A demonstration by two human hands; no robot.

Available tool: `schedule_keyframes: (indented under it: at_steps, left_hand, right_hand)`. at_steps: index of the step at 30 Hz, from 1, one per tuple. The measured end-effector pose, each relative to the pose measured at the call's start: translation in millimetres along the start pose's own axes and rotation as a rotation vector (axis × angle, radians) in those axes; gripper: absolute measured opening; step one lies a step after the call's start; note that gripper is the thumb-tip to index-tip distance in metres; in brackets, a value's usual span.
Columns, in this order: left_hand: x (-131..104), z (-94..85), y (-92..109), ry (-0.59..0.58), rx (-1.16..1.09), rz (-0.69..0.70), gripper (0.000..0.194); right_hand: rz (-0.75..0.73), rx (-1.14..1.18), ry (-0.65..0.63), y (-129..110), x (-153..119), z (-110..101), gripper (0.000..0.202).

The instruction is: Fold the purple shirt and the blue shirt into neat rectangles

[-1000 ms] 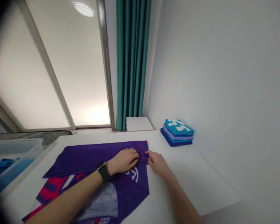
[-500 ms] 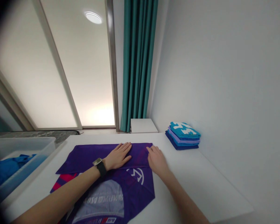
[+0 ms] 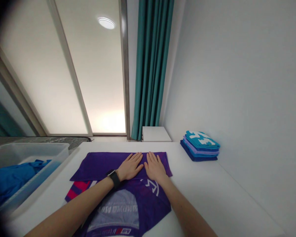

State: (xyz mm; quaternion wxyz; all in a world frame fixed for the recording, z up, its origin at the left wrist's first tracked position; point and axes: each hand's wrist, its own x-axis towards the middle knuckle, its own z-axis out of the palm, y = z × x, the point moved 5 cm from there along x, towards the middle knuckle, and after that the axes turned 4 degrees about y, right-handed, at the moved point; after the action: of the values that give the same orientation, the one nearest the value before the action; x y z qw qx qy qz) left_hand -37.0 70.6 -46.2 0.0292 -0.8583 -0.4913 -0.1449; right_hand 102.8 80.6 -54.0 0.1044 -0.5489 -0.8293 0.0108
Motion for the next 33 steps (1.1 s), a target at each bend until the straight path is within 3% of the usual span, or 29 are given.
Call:
schedule_keyframes:
  at_steps: [4, 9, 18, 25, 33]
  left_hand:
    - [-11.8, -8.7, -20.0, -0.016, 0.022, -0.054, 0.058]
    - [-33.8, -22.2, -60.6, -0.061, 0.049, -0.144, 0.059]
    - [-75.1, -37.7, -117.4, 0.0, 0.135, -0.252, 0.057]
    - [-86.5, -41.3, -130.1, -0.016, 0.144, -0.273, 0.057]
    - [-83.6, -42.7, -129.5, -0.025, 0.148, -0.267, 0.057]
  right_hand:
    - [-0.003, -0.007, -0.043, 7.7, 2.8, -1.0, 0.065]
    - [-0.005, -0.02, -0.07, 12.3, 5.4, -0.4, 0.066]
    - [0.023, -0.039, -0.083, 14.9, 3.0, 4.5, 0.067]
    - [0.066, -0.063, -0.064, 19.8, 0.7, 4.3, 0.068]
    - [0.293, -0.107, -0.032, 45.8, -7.1, -2.9, 0.069]
